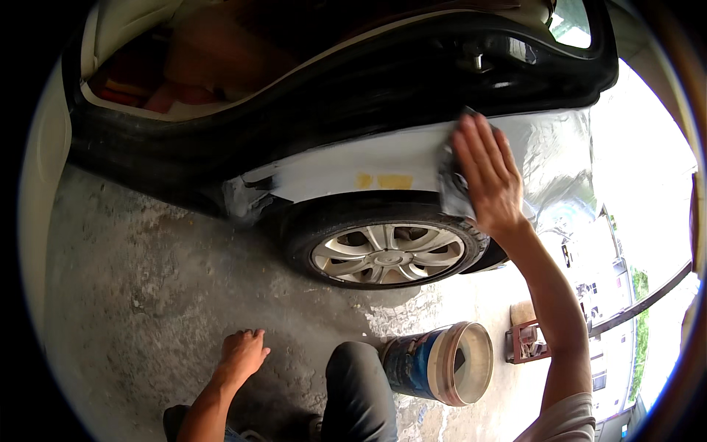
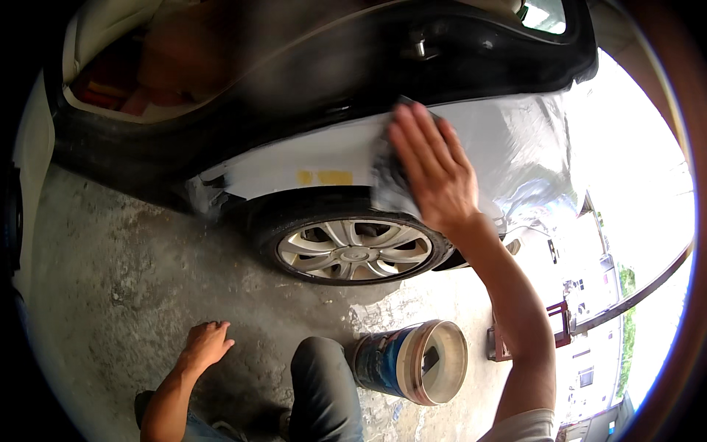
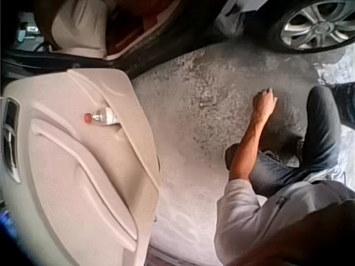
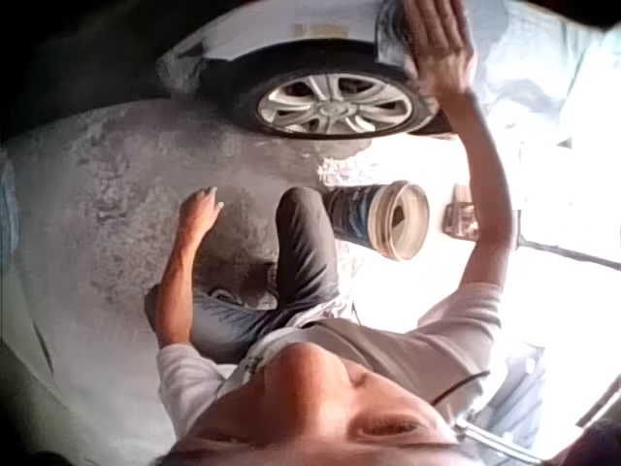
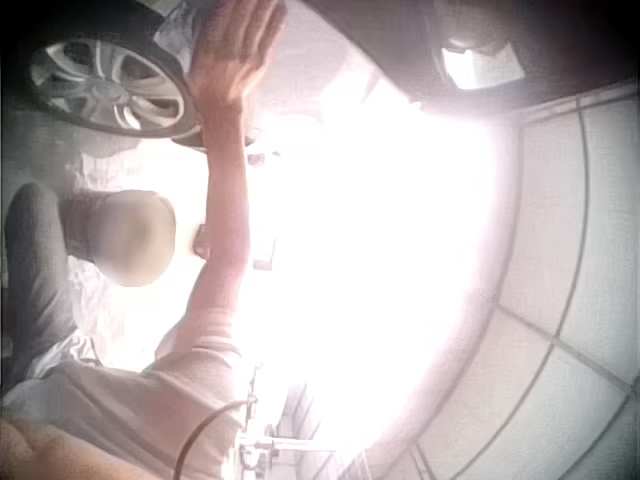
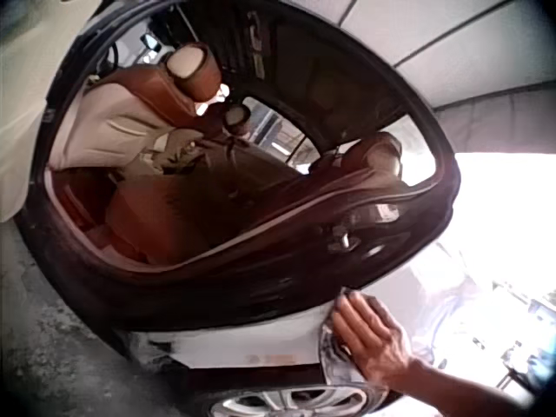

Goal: The person sands the rear quarter panel of a silver car using a sanding block and water. They repeatedly dip the block into a bucket of water and rub the surface of the car's bodywork, focusing on the area above the rear wheel.

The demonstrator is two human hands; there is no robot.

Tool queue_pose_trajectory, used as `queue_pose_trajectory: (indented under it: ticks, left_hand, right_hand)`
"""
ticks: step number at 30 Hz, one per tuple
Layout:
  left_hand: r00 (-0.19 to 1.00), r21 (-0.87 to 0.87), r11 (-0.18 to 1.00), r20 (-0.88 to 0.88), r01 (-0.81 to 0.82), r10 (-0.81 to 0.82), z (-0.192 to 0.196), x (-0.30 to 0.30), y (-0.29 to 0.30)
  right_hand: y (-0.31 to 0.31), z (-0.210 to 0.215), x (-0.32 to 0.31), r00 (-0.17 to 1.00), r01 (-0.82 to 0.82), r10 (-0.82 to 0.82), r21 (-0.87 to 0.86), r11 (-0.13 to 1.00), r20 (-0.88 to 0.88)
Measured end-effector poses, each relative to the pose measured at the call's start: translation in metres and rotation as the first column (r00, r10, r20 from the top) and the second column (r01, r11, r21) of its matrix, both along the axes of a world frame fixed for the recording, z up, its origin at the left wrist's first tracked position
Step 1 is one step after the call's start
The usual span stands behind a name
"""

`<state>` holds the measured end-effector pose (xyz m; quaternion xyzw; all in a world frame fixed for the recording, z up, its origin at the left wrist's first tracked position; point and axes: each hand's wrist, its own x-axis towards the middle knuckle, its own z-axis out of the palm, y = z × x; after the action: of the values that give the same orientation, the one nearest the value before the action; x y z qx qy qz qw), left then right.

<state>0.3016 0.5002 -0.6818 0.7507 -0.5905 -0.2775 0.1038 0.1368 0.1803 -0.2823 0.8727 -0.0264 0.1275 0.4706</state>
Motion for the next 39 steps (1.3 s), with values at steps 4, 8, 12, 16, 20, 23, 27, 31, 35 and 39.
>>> queue_pose_trajectory:
  ticks: [4,8,12,16,20,23,27,31,35,39]
  left_hand:
    - [0.999,0.007,1.0,-0.03,-0.015,0.015,0.013,0.002,-0.01]
    - [0.998,-0.176,0.984,-0.065,-0.036,0.025,0.017,-0.012,-0.024]
    - [1.0,-0.075,0.997,-0.024,0.01,-0.012,0.002,-0.02,-0.022]
    - [0.999,-0.043,0.999,0.025,-0.028,0.029,-0.001,0.001,-0.003]
    - [1.0,-0.071,0.997,0.014,-0.024,0.025,0.014,0.005,-0.002]
    - [0.999,-0.104,0.994,-0.004,-0.041,0.041,0.021,0.003,-0.008]
    - [0.999,-0.08,0.997,-0.042,0.002,-0.005,0.024,-0.006,-0.023]
    - [0.997,-0.019,1.0,-0.081,-0.002,0.001,0.017,-0.002,-0.021]
    - [0.983,0.0,0.997,-0.164,-0.081,0.08,0.01,0.012,-0.002]
    - [0.979,-0.056,0.995,-0.188,-0.088,0.076,0.012,0.014,-0.004]
  right_hand:
    - [0.008,-0.056,0.023,0.993,-0.088,0.08,0.093,0.992,0.088]
    - [0.065,-0.13,0.116,0.962,-0.027,0.018,-0.028,0.999,-0.273]
    - [0.06,-0.127,0.124,0.897,-0.037,0.013,-0.047,0.998,-0.441]
    - [0.011,-0.051,0.053,0.971,-0.225,0.24,0.327,0.918,-0.006]
    - [0.016,-0.049,0.022,0.991,-0.056,0.033,0.167,0.984,0.133]
    - [0.04,-0.114,0.083,0.994,0.025,-0.008,0.158,0.987,-0.108]
    - [0.077,-0.168,0.156,0.962,-0.125,0.119,-0.011,0.992,-0.244]
    - [0.058,-0.099,0.11,0.908,-0.084,-0.002,-0.186,0.979,-0.419]
    - [-0.01,-0.008,-0.02,0.99,-0.098,0.069,0.241,0.966,0.124]
    - [0.013,-0.036,-0.003,0.992,0.112,-0.121,0.208,0.972,0.03]
